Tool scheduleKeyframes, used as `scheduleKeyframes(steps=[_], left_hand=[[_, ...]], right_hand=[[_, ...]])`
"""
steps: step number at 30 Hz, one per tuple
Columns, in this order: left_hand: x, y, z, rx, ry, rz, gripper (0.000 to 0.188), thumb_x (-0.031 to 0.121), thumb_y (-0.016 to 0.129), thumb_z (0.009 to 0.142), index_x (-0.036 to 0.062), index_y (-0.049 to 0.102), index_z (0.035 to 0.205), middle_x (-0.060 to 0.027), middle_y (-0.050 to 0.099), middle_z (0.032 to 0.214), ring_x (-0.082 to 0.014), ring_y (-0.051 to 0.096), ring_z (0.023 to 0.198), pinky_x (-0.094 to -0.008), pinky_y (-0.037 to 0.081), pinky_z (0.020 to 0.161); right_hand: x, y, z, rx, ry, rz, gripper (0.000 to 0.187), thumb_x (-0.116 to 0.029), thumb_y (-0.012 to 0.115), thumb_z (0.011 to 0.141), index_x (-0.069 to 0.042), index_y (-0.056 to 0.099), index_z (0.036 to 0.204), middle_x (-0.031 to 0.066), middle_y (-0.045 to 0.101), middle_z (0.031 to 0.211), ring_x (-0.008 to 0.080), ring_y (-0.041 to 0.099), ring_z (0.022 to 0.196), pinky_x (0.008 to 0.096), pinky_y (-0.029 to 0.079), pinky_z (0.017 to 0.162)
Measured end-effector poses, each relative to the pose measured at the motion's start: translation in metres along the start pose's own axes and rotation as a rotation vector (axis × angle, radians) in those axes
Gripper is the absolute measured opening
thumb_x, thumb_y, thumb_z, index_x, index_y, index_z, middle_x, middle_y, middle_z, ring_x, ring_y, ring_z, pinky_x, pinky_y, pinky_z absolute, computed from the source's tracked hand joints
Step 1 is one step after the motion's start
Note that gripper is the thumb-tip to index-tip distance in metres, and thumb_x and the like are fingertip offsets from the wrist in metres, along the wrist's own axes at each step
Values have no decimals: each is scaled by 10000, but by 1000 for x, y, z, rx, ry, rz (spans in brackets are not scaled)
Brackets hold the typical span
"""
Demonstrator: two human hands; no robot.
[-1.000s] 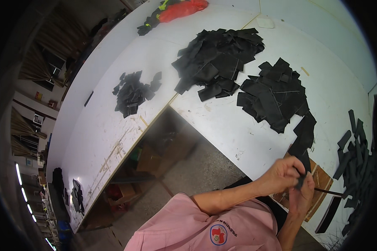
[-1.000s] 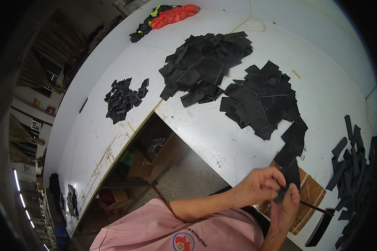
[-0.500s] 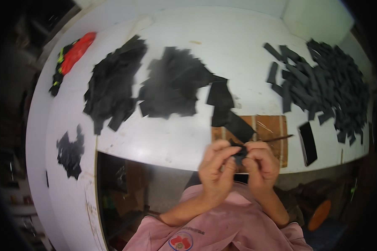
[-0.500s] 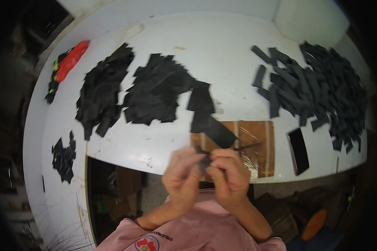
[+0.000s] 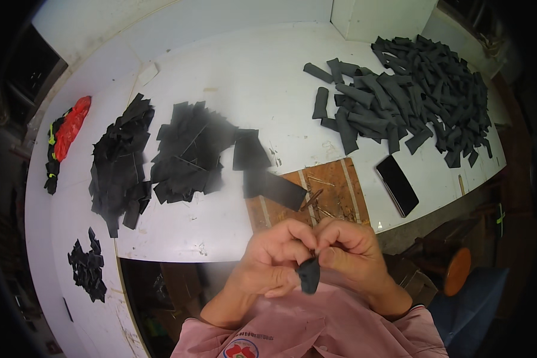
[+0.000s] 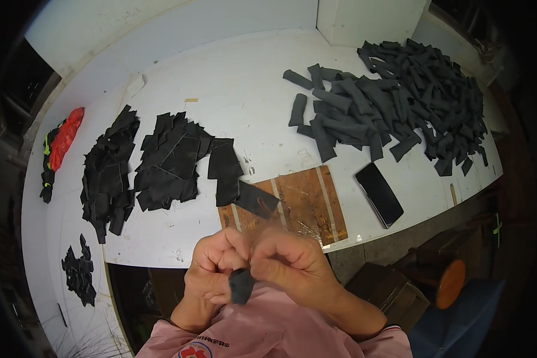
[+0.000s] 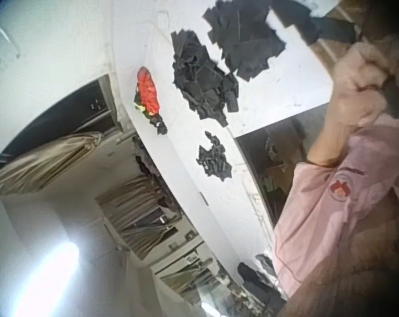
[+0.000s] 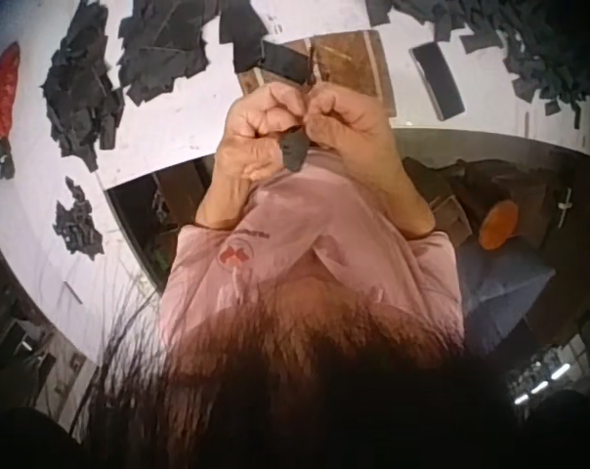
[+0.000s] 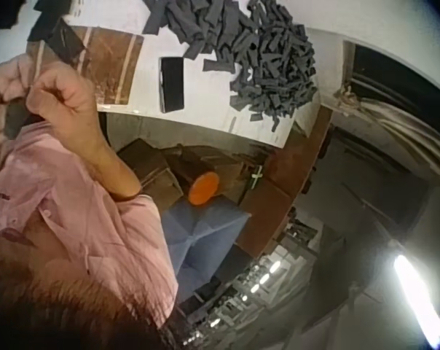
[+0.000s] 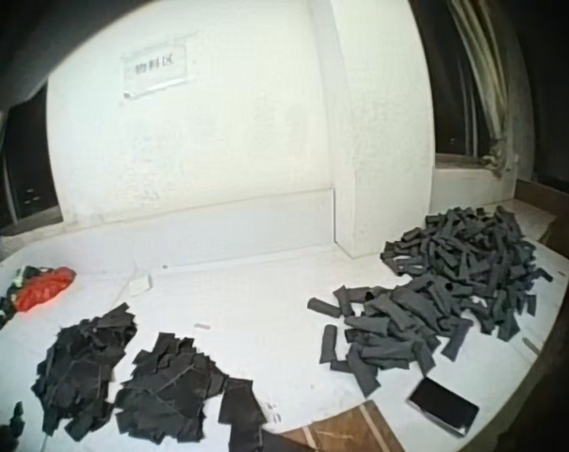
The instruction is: The person is assembling or preparing small black material strips using a thin metal tool on a wooden board.
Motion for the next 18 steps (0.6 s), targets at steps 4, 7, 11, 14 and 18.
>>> scheduleKeyframes(steps=[4,7,11,14,18], left_hand=[[13,26,7,-215,-64,182,561,270,668,683,-87,411,1031,16,480,566,-16,365,433,-145,217,436],[20,11,40,242,184,-38,379,114,481,816,-70,376,1130,-50,521,579,-39,350,349,-162,264,323],[-5,-46,55,211,-47,-505,320,66,326,890,-36,361,1192,-92,551,690,-52,312,301,-172,273,280],[-17,-59,49,190,29,-484,316,53,331,881,-22,407,1179,-99,564,752,-51,301,308,-167,284,278],[-4,-31,50,27,69,-817,355,51,315,880,-23,360,1224,-110,553,746,-53,325,326,-174,301,273]], right_hand=[[-35,3,15,-108,-147,-161,108,-96,575,800,-7,520,773,7,492,734,73,454,647,194,356,567],[-33,-6,34,29,2,-16,141,-141,556,821,-24,531,746,-8,482,664,67,445,598,186,353,541],[47,-63,50,42,292,273,167,-172,530,839,-46,516,732,-18,457,633,53,415,543,179,329,487],[59,-61,46,14,357,336,166,-169,522,845,-43,502,740,-15,442,633,60,413,537,179,328,480],[27,-47,61,-60,192,99,178,-199,532,830,-50,541,731,-42,469,621,29,396,518,169,305,464]])
Point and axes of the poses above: each hand's wrist, its own z-axis towards the middle knuckle, its own y-axis out of the palm, x = y × z, the point moved 3 cm from there along z, towards the middle knuckle
